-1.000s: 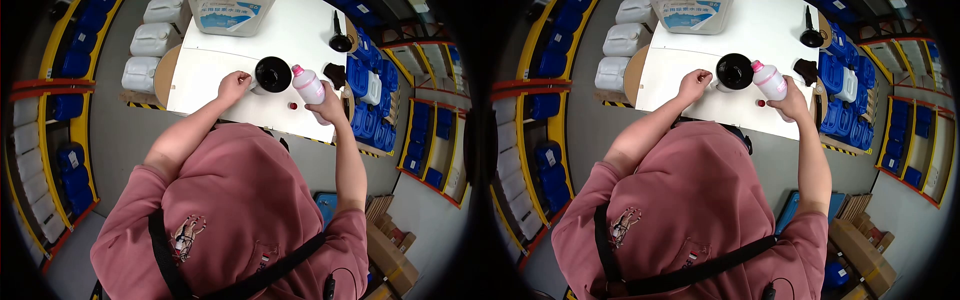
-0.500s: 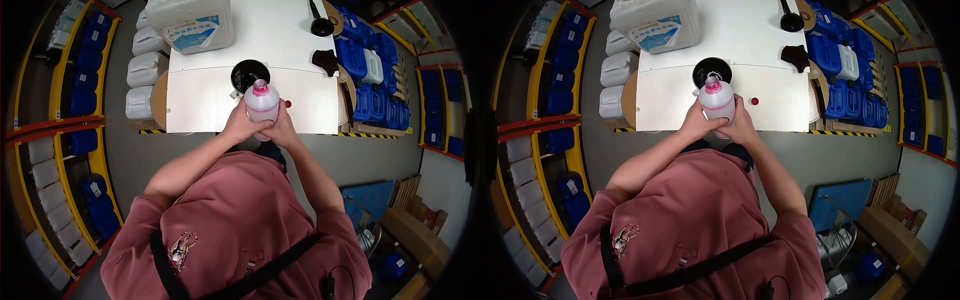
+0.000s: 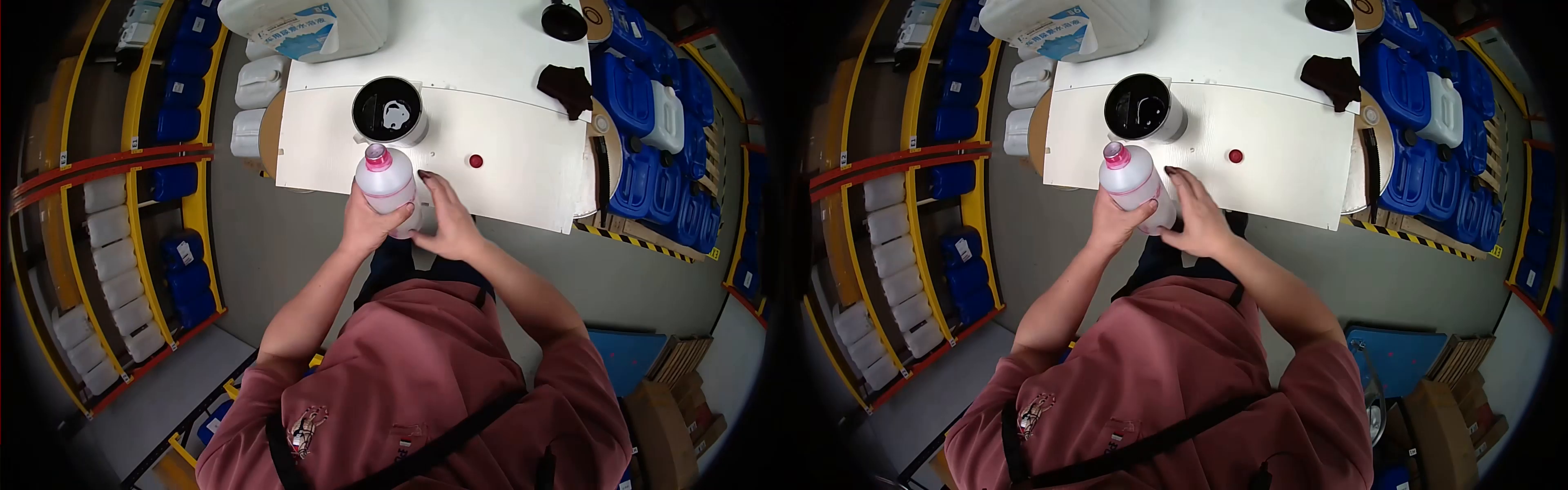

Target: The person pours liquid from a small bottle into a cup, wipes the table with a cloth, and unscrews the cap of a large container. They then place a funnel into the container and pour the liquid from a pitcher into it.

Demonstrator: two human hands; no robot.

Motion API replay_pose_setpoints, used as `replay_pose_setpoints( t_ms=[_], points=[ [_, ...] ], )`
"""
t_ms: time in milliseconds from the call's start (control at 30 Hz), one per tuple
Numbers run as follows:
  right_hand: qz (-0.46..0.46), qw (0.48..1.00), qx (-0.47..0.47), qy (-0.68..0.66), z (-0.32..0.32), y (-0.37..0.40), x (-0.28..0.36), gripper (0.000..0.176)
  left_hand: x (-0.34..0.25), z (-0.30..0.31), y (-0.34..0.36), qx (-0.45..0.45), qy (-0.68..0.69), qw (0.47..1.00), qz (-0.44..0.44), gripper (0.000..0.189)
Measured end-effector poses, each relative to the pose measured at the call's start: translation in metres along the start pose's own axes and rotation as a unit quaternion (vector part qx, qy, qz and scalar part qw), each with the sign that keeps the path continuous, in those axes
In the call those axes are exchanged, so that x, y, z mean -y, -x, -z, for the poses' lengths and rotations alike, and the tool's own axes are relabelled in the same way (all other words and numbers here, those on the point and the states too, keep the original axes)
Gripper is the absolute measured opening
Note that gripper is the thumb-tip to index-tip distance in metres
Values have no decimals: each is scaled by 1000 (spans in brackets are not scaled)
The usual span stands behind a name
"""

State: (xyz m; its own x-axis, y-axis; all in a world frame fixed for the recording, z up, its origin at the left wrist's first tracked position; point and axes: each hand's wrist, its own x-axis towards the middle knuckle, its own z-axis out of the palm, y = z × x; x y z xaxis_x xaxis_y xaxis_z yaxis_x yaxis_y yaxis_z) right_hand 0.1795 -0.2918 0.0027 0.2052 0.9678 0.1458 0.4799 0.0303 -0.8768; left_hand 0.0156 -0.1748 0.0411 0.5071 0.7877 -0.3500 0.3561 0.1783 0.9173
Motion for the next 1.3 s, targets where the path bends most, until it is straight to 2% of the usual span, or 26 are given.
replay_pose_setpoints(
  t_ms=[67, 100, 133, 200, 233, 400, 533, 600, 633, 700, 733, 800, 933, 1100, 1167, 1233, 1300],
  points=[
    [-118, 992, 20, -41, 11, 10, -51, 79, -2, 5, 8, -4, -3, 1000, 7, 80],
    [-168, 984, -15, 59, 14, 13, -79, 69, -1, 8, 16, -3, -1, 1000, 13, 79],
    [-209, 968, -43, 133, 18, 16, -106, 67, 5, 11, 23, -7, -6, 1000, 23, 79],
    [-261, 946, -37, 190, 28, 13, -133, 74, 16, 15, 30, -35, -20, 998, 38, 78],
    [-259, 947, -35, 188, 28, 9, -141, 74, 20, 14, 33, -38, -21, 998, 39, 78],
    [-287, 909, 92, 287, 21, -9, -152, 74, 23, 6, 49, -47, -34, 998, 31, 79],
    [-268, 916, 93, 283, 14, -17, -167, 65, 19, 0, 64, -43, -54, 997, 40, 79],
    [-255, 923, 90, 274, 12, -17, -169, 51, 13, -3, 71, -34, -80, 995, 53, 79],
    [-257, 923, 90, 272, 12, -11, -167, 51, 12, -3, 75, -32, -82, 995, 54, 79],
    [-228, 950, 16, 214, 18, -3, -154, 39, 13, -2, 80, -32, -109, 992, 57, 82],
    [-229, 949, 13, 216, 20, 3, -146, 39, 14, -1, 82, -30, -109, 992, 54, 82],
    [-209, 972, -13, 107, 26, 18, -122, 34, 15, 1, 87, -14, -155, 987, 51, 87],
    [-182, 983, 7, -38, 36, 63, -45, 43, 15, -2, 102, -5, -170, 985, 1, 91],
    [-199, 978, -11, -70, 35, 113, 44, 46, 11, 2, 147, 35, -209, 977, -30, 94],
    [-159, 983, -37, -81, 31, 127, 75, 46, 16, 7, 169, 29, -228, 972, -50, 95],
    [-154, 984, -27, -86, 28, 135, 109, 47, 20, 13, 194, 18, -272, 958, -91, 98],
    [-105, 993, -19, -48, 28, 145, 139, 43, 23, 20, 216, 16, -265, 959, -95, 96]
  ],
)
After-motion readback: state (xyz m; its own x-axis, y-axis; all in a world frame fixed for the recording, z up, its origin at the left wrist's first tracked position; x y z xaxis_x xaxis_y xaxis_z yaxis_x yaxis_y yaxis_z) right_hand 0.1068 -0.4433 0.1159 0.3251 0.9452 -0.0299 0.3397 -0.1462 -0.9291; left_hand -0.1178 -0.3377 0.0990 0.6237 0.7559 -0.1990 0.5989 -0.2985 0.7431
